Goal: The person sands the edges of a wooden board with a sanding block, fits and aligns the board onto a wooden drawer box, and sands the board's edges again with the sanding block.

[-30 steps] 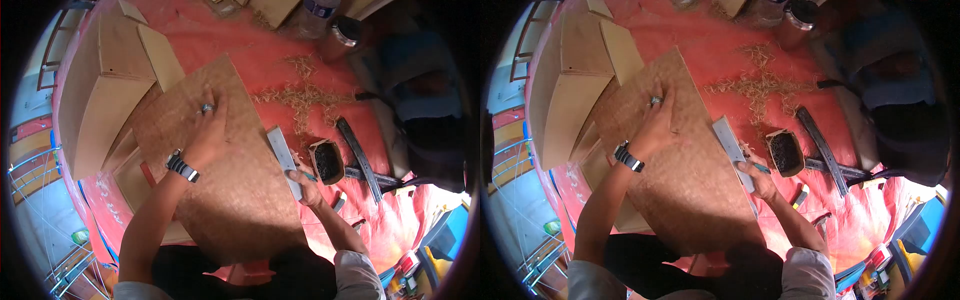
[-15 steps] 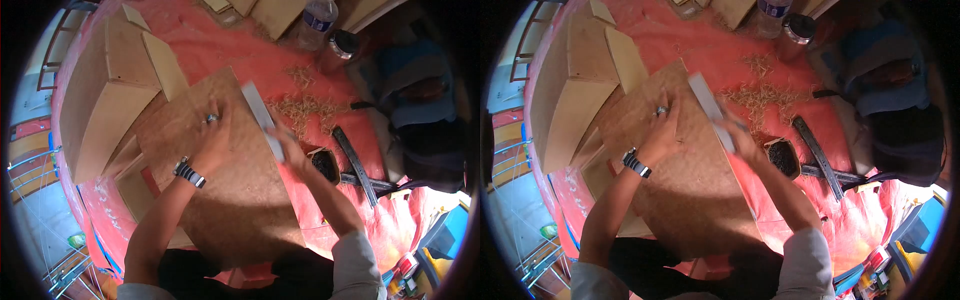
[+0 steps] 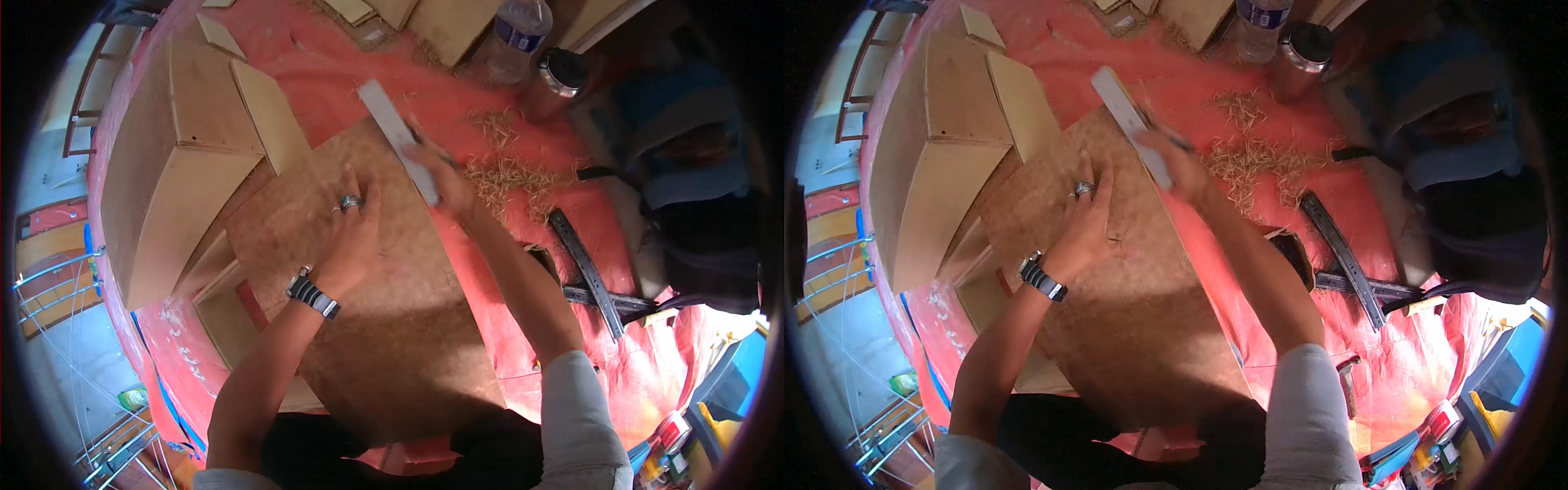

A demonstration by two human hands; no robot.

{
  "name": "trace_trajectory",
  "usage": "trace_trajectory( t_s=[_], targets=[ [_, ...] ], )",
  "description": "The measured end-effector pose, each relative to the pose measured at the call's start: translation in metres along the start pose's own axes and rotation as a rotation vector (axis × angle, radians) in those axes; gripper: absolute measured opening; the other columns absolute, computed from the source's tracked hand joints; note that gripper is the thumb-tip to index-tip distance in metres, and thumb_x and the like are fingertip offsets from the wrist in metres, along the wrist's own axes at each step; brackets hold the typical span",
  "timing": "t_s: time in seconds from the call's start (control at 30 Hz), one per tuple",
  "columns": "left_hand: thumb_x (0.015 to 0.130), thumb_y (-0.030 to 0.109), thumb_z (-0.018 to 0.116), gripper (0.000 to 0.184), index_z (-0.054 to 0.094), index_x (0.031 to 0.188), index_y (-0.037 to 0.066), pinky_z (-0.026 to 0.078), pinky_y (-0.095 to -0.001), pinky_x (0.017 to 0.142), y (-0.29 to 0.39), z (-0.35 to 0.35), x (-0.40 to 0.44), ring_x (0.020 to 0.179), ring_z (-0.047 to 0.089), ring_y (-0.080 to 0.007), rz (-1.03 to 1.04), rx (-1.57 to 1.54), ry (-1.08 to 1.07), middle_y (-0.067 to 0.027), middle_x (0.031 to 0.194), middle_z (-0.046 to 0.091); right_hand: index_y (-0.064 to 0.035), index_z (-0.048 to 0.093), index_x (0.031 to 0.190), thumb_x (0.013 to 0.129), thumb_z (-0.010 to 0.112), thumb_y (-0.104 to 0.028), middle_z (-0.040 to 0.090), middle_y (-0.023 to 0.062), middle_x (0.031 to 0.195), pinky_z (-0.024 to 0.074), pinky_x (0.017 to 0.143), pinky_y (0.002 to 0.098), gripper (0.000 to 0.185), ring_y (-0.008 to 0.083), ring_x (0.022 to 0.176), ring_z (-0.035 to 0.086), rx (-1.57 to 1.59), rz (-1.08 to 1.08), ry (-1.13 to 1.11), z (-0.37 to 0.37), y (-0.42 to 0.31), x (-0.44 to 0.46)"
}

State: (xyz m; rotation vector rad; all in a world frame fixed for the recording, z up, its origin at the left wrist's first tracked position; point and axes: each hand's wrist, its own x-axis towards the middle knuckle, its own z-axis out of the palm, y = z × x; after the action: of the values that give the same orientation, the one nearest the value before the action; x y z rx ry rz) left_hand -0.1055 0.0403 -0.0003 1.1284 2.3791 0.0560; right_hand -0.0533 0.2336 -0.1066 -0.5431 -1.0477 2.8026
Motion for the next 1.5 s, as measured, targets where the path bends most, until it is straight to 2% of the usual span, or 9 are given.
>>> trace_trajectory(
  t_s=[0.2, 0.47, 0.73, 0.83, 0.9, 0.97, 1.3, 1.4, 1.5],
  targets=[
    [0.061, 0.042, 0.101, 0.148, 0.007, 0.171, 0.009, 0.029, -0.0874, 0.106, 0.012, -0.012, 0.001, 0.154, 0.008, -0.0679, -0.082, 0.117, -0.084, -0.0318, 0.175, -0.005, -0.0015, 0.027, 0.168, 0.099, 0.066, -0.028, 0.029, 0.0174, 0.174, 0.0242, 0.129, 0.0356, 0.084, 0.0234, 0.159, 0.029, -0.004, 0.042, 0.005, -0.026, 0.041, -0.138],
    [0.055, 0.043, 0.103, 0.157, 0.002, 0.171, 0.009, 0.031, -0.0783, 0.114, 0.014, -0.018, 0.003, 0.155, 0.007, -0.0653, -0.077, 0.096, -0.106, -0.0334, 0.174, -0.010, -0.0030, 0.028, 0.168, 0.099, 0.069, -0.030, 0.045, 0.0147, 0.162, 0.0526, 0.107, 0.0348, 0.085, 0.0220, 0.138, 0.054, 0.160, -0.047, -0.025, 0.002, 0.010, 0.016],
    [0.052, 0.042, 0.104, 0.162, -0.002, 0.171, 0.010, 0.031, -0.0688, 0.121, 0.007, -0.008, 0.003, 0.152, 0.004, -0.0695, -0.066, 0.022, -0.095, -0.0343, 0.173, -0.011, -0.0028, 0.027, 0.169, 0.098, 0.067, -0.025, 0.034, 0.0151, 0.170, 0.0270, 0.127, 0.0380, 0.084, 0.0235, 0.156, 0.032, 0.122, 0.073, -0.004, -0.016, 0.032, -0.136],
    [0.055, 0.041, 0.104, 0.159, -0.001, 0.171, 0.009, 0.033, -0.0737, 0.115, 0.006, -0.006, 0.004, 0.152, 0.007, -0.0689, -0.032, 0.042, -0.037, -0.0348, 0.173, -0.007, -0.0045, 0.035, 0.166, 0.098, 0.069, -0.027, 0.048, 0.0146, 0.161, 0.0415, 0.119, 0.0370, 0.079, 0.0227, 0.146, 0.048, -0.081, -0.076, 0.052, -0.026, 0.043, -0.077],
    [0.061, 0.040, 0.102, 0.151, 0.002, 0.170, 0.008, 0.037, -0.0836, 0.104, 0.005, -0.005, 0.002, 0.152, 0.014, -0.0676, 0.007, 0.078, 0.001, -0.0348, 0.174, -0.001, -0.0045, 0.045, 0.158, 0.099, 0.070, -0.030, 0.062, 0.0121, 0.143, 0.0550, 0.103, 0.0356, 0.070, 0.0204, 0.127, 0.063, 0.164, -0.010, -0.057, 0.002, 0.010, -0.005],
    [0.055, 0.042, 0.104, 0.160, -0.001, 0.171, 0.011, 0.032, -0.0764, 0.114, 0.001, -0.003, 0.002, 0.153, 0.007, -0.0679, -0.020, 0.018, -0.053, -0.0342, 0.174, -0.007, -0.0049, 0.051, 0.150, 0.100, 0.070, -0.032, 0.068, 0.0087, 0.127, 0.0607, 0.089, 0.0334, 0.060, 0.0181, 0.111, 0.069, 0.128, 0.039, -0.018, 0.006, -0.003, 0.048],
    [0.053, 0.041, 0.104, 0.160, 0.000, 0.171, 0.011, 0.029, -0.0803, 0.113, 0.013, -0.013, 0.005, 0.154, 0.007, -0.0673, -0.106, 0.068, -0.109, -0.0329, 0.174, -0.009, -0.0038, 0.031, 0.168, 0.095, 0.072, -0.029, 0.053, 0.0152, 0.155, 0.0381, 0.122, 0.0369, 0.087, 0.0232, 0.142, 0.050, 0.208, 0.073, 0.063, -0.009, 0.035, -0.131],
    [0.054, 0.043, 0.103, 0.159, 0.001, 0.171, 0.011, 0.029, -0.0809, 0.112, 0.006, -0.005, 0.000, 0.153, 0.008, -0.0678, -0.017, 0.017, -0.011, -0.0329, 0.174, -0.008, -0.0053, 0.032, 0.167, 0.097, 0.071, -0.030, 0.056, 0.0147, 0.151, 0.0473, 0.114, 0.0379, 0.084, 0.0233, 0.135, 0.057, -0.055, -0.037, 0.131, -0.018, 0.038, -0.065],
    [0.054, 0.043, 0.103, 0.160, 0.000, 0.171, 0.010, 0.031, -0.0769, 0.115, 0.018, -0.018, 0.003, 0.153, 0.010, -0.0681, -0.105, 0.110, -0.125, -0.0335, 0.174, -0.008, -0.0061, 0.033, 0.166, 0.100, 0.068, -0.031, 0.058, 0.0125, 0.149, 0.0550, 0.104, 0.0364, 0.079, 0.0207, 0.128, 0.062, 0.172, 0.042, -0.035, 0.003, 0.014, 0.004]
  ],
)
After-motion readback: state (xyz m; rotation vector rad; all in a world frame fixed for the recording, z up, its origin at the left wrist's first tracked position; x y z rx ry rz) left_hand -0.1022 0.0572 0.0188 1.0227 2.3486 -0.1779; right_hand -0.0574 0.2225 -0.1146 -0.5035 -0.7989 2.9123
